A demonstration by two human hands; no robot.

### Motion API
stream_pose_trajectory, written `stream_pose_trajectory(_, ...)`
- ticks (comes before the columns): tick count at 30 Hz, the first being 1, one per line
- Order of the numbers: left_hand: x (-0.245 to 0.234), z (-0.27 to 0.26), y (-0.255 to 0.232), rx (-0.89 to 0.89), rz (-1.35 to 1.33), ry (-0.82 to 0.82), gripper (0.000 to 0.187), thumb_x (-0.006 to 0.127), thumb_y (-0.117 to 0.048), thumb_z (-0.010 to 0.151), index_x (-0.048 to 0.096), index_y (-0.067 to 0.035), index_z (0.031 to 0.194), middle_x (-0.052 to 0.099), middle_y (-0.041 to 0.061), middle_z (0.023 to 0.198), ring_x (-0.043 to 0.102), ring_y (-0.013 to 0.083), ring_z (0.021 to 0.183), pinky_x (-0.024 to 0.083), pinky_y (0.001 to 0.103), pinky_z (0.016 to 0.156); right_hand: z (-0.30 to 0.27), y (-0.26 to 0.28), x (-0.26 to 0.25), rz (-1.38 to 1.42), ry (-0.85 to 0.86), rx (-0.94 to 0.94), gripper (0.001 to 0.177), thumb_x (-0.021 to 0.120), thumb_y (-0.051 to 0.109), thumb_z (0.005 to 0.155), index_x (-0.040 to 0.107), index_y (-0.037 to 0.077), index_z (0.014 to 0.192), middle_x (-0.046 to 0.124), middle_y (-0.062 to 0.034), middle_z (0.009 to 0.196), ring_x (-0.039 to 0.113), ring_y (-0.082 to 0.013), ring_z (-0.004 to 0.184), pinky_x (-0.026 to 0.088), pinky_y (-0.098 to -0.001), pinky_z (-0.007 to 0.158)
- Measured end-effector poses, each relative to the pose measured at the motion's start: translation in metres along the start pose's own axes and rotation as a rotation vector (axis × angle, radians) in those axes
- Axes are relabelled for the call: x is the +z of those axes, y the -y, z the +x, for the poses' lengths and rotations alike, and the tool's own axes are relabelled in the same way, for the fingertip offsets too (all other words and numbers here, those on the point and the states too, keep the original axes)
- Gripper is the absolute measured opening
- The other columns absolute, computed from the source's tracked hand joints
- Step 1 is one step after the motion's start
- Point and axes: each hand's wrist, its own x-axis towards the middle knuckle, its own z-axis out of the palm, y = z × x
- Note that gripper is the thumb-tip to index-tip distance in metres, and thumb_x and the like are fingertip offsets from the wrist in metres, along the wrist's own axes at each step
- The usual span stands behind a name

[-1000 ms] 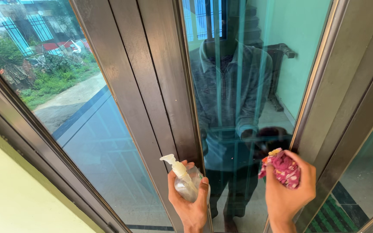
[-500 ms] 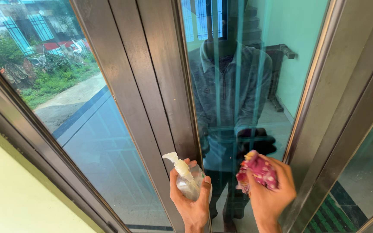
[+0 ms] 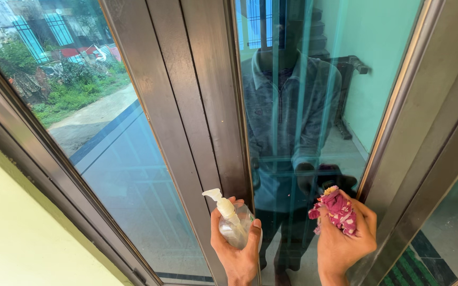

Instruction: The person cleans a glass door and a window using a spray bottle and a cloth. They spray the surfaces and wipe them with the cloth, moving from the door to a hallway and then into a room to clean a window.

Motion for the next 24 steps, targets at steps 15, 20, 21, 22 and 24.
stream_pose_trajectory(15,0.000,-0.012,-0.006,0.096,-0.172,0.059,0.059,0.076,0.002,0.075,0.056,-0.002,0.131,0.069,0.012,0.119,0.068,0.0163,0.096,0.057,0.031,0.084,-0.046,0.007,0.023,-0.149,0.407,-0.215,0.057,0.081,-0.012,0.057,0.078,0.008,0.110,0.071,-0.0079,0.104,0.073,-0.0232,0.093,0.059,-0.0327,0.080)
stream_pose_trajectory(20,-0.009,-0.009,-0.005,0.043,-0.190,0.010,0.058,0.077,0.001,0.074,0.057,-0.001,0.129,0.069,0.013,0.118,0.067,0.0167,0.091,0.057,0.033,0.078,-0.039,0.010,0.016,-0.045,0.408,-0.136,0.054,0.082,-0.007,0.059,0.076,0.008,0.111,0.070,-0.0083,0.108,0.074,-0.0195,0.094,0.060,-0.0287,0.078)
stream_pose_trajectory(21,-0.012,-0.008,-0.005,0.054,-0.164,-0.001,0.059,0.076,0.001,0.074,0.056,-0.002,0.130,0.069,0.012,0.118,0.067,0.0160,0.093,0.056,0.032,0.080,-0.035,0.010,0.011,-0.019,0.375,-0.143,0.050,0.081,-0.007,0.063,0.074,0.006,0.111,0.069,-0.0090,0.109,0.073,-0.0192,0.096,0.059,-0.0286,0.081)
stream_pose_trajectory(22,-0.014,-0.008,-0.006,0.064,-0.136,-0.011,0.058,0.077,0.001,0.074,0.057,-0.002,0.129,0.070,0.012,0.117,0.067,0.0165,0.092,0.056,0.032,0.081,-0.030,0.011,0.006,0.006,0.340,-0.149,0.047,0.081,-0.006,0.067,0.073,0.004,0.112,0.068,-0.0098,0.110,0.071,-0.0188,0.097,0.058,-0.0285,0.084)
stream_pose_trajectory(24,-0.014,-0.005,-0.008,0.083,-0.079,-0.026,0.057,0.077,0.000,0.075,0.058,-0.002,0.128,0.071,0.012,0.116,0.067,0.0174,0.090,0.056,0.032,0.081,-0.018,0.012,-0.001,0.121,0.279,0.008,0.039,0.079,-0.005,0.076,0.071,0.001,0.113,0.070,-0.0116,0.108,0.070,-0.0184,0.093,0.057,-0.0285,0.082)
